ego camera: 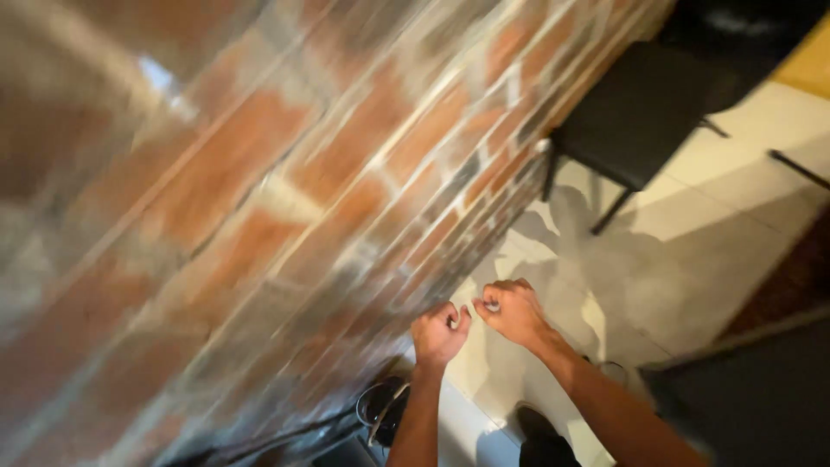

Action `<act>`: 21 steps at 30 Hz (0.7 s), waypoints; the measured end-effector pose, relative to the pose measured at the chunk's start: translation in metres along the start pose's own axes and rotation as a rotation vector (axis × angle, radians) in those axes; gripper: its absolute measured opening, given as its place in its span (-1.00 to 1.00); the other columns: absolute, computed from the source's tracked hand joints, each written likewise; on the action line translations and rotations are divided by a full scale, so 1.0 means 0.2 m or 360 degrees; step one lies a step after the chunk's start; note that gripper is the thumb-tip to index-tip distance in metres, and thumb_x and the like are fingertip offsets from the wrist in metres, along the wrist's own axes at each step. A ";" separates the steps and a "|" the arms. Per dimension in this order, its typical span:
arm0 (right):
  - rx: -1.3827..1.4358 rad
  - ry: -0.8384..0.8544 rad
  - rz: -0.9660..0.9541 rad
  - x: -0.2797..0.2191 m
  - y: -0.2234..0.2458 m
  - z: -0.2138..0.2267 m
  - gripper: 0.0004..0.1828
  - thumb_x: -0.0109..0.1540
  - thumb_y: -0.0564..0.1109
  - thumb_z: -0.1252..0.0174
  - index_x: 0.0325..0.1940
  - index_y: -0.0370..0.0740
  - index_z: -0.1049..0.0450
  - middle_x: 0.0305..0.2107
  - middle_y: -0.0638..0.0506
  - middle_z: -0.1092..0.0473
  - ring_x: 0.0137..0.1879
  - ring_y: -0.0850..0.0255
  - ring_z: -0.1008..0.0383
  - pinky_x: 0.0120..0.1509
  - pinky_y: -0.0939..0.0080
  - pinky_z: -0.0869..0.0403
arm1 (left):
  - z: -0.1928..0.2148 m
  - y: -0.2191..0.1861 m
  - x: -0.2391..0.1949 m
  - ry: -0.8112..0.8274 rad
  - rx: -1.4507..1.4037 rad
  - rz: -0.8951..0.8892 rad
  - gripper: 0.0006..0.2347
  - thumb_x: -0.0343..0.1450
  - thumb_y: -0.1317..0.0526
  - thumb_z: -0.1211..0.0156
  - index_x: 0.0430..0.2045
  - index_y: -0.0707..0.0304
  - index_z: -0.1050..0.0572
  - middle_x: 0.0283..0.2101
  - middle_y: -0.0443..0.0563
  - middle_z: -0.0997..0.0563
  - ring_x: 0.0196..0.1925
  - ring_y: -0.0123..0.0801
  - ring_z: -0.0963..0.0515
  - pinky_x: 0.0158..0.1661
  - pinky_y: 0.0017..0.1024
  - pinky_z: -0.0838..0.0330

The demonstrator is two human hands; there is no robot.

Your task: Wipe down music equipment including speakers and a piano, and organize a music stand and cables.

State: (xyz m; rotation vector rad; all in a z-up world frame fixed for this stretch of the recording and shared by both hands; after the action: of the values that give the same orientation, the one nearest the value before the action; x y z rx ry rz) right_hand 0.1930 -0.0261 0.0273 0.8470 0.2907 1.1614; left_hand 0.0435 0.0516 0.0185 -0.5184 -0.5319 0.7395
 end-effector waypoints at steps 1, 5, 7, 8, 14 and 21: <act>0.0031 -0.0116 -0.0089 0.01 0.00 0.14 -0.69 0.11 -0.01 -0.36 -0.58 -0.17 -0.42 -0.61 0.03 -0.46 -0.42 0.03 -0.47 -0.10 0.03 -0.41 | 0.01 -0.09 0.05 -0.0017 0.0001 0.0039 -0.69 0.26 0.15 -0.43 -0.81 0.19 -0.39 -0.69 0.02 -0.50 -0.66 -0.12 -0.50 -0.56 -0.19 -0.36; 0.0016 -0.0306 -0.0259 0.02 -0.01 0.58 -0.70 0.10 -0.02 -0.36 -0.59 -0.16 -0.43 -0.60 0.05 -0.47 -0.42 0.05 -0.47 -0.11 0.02 -0.40 | 0.06 -0.44 0.25 -0.0044 -0.0141 -0.0018 -0.69 0.29 0.16 -0.43 -0.80 0.17 -0.40 -0.70 0.00 -0.48 -0.67 -0.19 -0.49 -0.57 -0.24 -0.35; -0.0024 -0.0398 -0.0218 0.00 0.00 0.75 -0.70 0.09 -0.02 -0.36 -0.59 -0.16 -0.42 -0.57 0.05 -0.47 -0.41 0.05 -0.47 -0.11 0.04 -0.41 | 0.05 -0.53 0.32 -0.0026 -0.0221 0.0026 -0.67 0.28 0.15 -0.43 -0.82 0.20 -0.37 -0.74 0.00 -0.46 -0.73 -0.21 -0.47 -0.60 -0.26 -0.34; -0.0040 -0.0429 -0.0244 0.00 -0.01 0.82 -0.70 0.09 -0.02 -0.36 -0.59 -0.16 -0.42 -0.57 0.05 -0.47 -0.41 0.05 -0.47 -0.11 0.04 -0.41 | 0.04 -0.58 0.37 0.0000 -0.0238 -0.0005 -0.67 0.28 0.15 -0.43 -0.82 0.20 -0.37 -0.74 0.00 -0.46 -0.73 -0.21 -0.47 -0.60 -0.26 -0.34; -0.0225 -0.0485 -0.0187 0.03 -0.03 1.12 -0.70 0.08 0.00 -0.39 -0.58 -0.15 -0.43 -0.55 0.04 -0.48 -0.39 0.03 -0.48 -0.14 0.01 -0.41 | -0.10 -0.76 0.68 0.0179 -0.0143 -0.0036 -0.66 0.28 0.08 -0.41 -0.84 0.21 -0.42 -0.76 0.04 -0.49 -0.71 -0.12 -0.49 -0.56 -0.18 -0.35; -0.0394 -0.0700 -0.0416 0.11 -0.05 1.45 -0.69 0.10 0.00 -0.37 -0.60 -0.16 -0.45 -0.58 0.02 -0.47 -0.45 0.01 -0.48 -0.14 0.01 -0.45 | -0.29 -0.85 1.12 0.0249 -0.0252 -0.0154 -0.67 0.35 0.00 -0.35 -0.75 0.18 -0.48 -0.71 0.08 -0.55 -0.64 -0.06 -0.57 -0.47 -0.18 -0.42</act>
State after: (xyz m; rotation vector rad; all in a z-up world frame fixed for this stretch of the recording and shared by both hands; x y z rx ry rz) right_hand 0.3844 -0.1325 0.2183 0.7948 -0.1022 0.7258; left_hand 0.3008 0.0946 0.1381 -0.6870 -0.4682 0.5617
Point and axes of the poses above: each hand's wrist, its own x-axis towards the middle knuckle, its own z-axis out of the back of the hand, y = z × x, the point moved 7 cm from there along x, towards the middle knuckle
